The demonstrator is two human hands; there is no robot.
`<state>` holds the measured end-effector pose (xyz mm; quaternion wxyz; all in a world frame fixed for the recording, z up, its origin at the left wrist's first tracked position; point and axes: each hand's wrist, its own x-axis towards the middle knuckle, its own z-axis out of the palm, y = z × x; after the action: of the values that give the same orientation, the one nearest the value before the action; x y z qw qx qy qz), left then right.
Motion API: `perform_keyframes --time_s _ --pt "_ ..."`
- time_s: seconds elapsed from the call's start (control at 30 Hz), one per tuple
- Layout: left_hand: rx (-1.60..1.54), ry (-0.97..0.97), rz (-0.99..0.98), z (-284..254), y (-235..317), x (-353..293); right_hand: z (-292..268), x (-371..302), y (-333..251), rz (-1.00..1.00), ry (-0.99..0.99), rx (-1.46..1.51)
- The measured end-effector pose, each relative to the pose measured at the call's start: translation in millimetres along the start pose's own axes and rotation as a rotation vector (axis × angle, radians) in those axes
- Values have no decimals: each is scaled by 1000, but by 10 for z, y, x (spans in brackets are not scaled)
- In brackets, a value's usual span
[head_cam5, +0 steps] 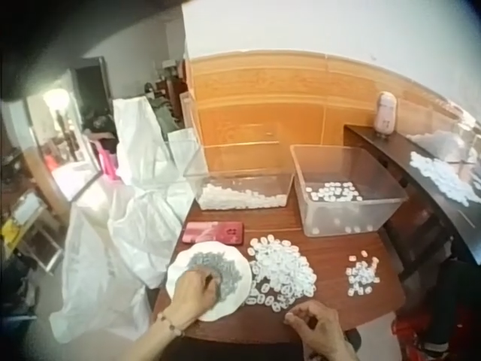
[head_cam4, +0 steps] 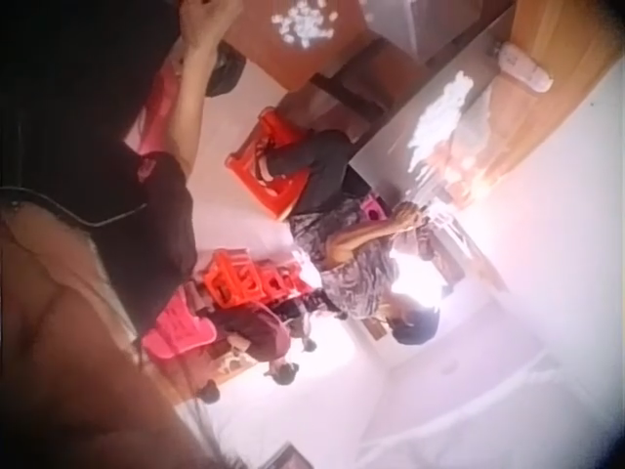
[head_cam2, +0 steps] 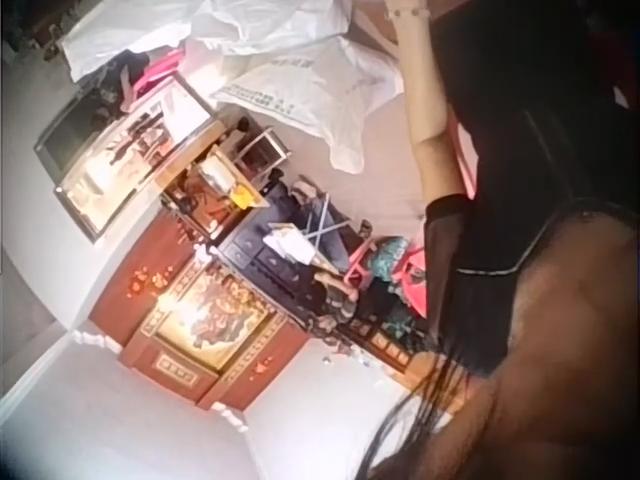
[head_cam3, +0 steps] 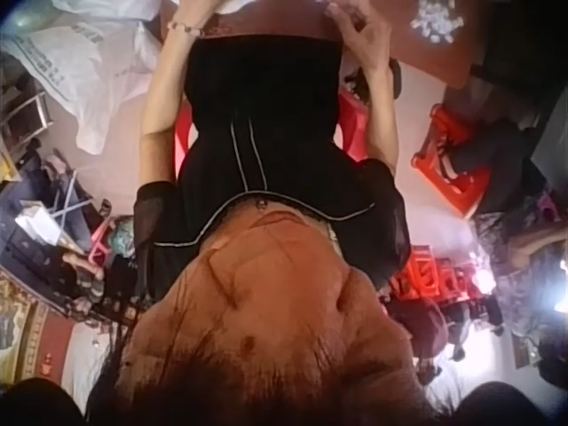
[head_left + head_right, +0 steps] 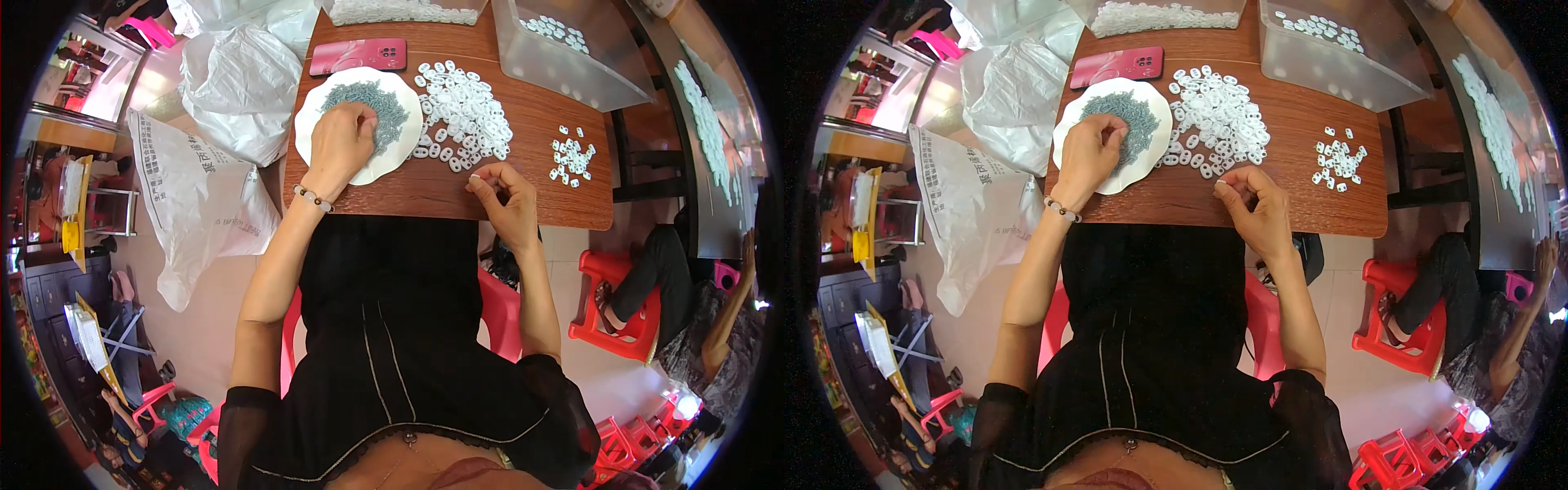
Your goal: Manually assembling small white plastic components by pressing them together on a workbench.
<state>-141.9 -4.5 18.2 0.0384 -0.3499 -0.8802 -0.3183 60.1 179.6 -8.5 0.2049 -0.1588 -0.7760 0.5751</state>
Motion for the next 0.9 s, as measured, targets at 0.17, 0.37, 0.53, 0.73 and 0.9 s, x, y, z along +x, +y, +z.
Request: perform_keyframes --time_s 0.17,0.37,0.53,0.73,0.9 --pt "-377 24 -173 -14 -150 -15 52 57 -12 -38 -11 3" --pt "-640 21 -270 -94 -147 -20 110 138 -133 -91 -19 -2" --pt "-840 -15 -354 -154 -151 -33 132 199 -211 -74 -62 -42" --pt "-1184 -126 -492 -136 108 -122 172 233 -308 -6 -56 42" --pt "-1406 -279 -506 -32 306 -206 248 256 -432 95 -84 306"
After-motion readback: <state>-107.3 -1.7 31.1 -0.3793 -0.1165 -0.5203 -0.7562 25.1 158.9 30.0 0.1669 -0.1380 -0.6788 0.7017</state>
